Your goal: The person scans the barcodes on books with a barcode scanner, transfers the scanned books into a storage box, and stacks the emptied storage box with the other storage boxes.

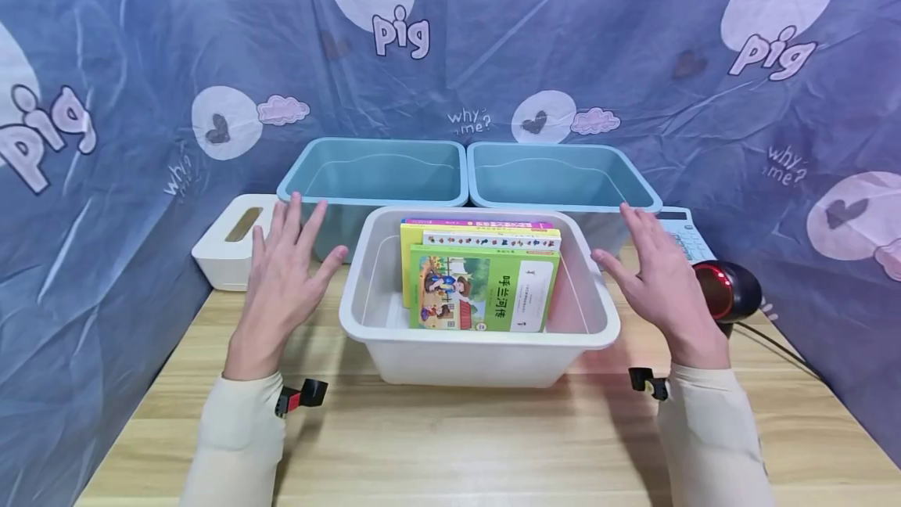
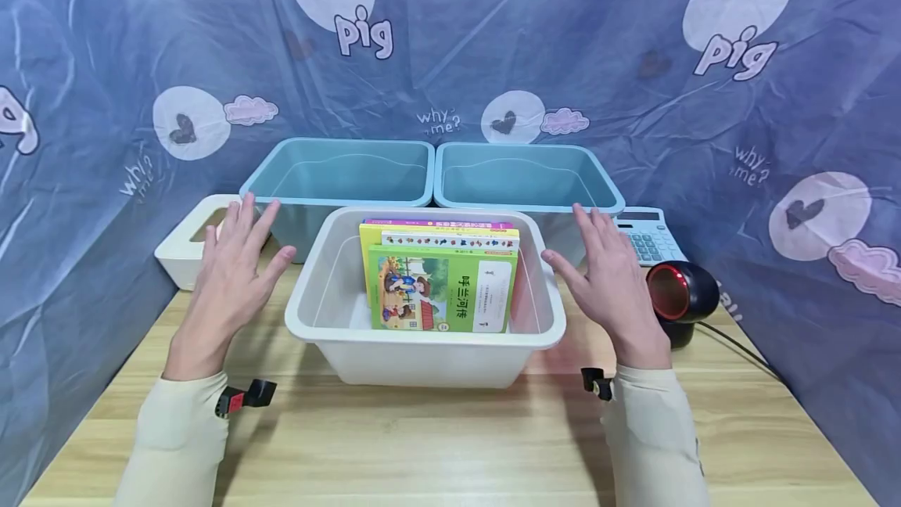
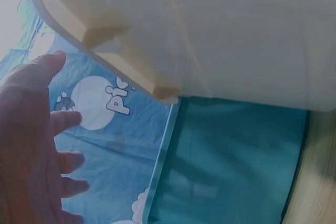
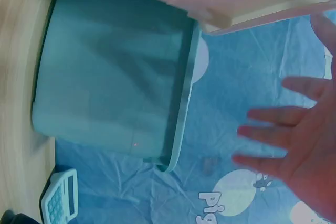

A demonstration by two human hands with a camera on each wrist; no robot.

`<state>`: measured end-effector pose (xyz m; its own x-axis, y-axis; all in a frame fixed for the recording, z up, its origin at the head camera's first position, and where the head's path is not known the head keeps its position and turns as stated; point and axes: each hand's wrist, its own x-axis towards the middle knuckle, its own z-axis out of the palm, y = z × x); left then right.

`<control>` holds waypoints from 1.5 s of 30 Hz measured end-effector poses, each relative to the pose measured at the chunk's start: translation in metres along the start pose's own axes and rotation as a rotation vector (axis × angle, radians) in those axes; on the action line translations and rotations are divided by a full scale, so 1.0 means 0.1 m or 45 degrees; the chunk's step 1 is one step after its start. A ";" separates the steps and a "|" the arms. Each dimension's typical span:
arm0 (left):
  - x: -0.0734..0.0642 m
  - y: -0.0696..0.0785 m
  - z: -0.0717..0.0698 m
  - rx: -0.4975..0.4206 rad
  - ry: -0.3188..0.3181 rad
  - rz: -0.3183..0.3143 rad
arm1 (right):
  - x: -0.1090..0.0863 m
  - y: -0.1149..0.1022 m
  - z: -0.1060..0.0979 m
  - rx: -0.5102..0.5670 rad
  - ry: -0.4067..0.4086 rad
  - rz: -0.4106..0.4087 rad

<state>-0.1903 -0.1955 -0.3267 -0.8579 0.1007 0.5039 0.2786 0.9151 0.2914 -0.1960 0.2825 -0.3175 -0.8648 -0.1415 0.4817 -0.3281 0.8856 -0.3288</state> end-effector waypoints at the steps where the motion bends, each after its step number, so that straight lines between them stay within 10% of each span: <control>1: 0.00 0.01 0.00 -0.028 -0.007 0.007 | 0.00 -0.03 0.00 0.018 0.049 -0.038; 10: -0.02 0.07 0.04 -0.299 -0.135 0.073 | -0.01 -0.25 0.00 0.202 0.312 -0.431; 27: 0.00 0.00 0.30 -0.616 -0.304 0.102 | 0.31 -0.53 0.19 0.118 -0.375 -0.298; 45: -0.02 0.04 0.42 -0.767 -0.224 0.040 | 0.27 -0.54 0.30 0.015 -0.366 -0.376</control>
<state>-0.2056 -0.1754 -0.3611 -0.8893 0.2338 0.3931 0.4553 0.5349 0.7118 -0.2127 0.2171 -0.3114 -0.8032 -0.5083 0.3106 -0.5810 0.7836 -0.2202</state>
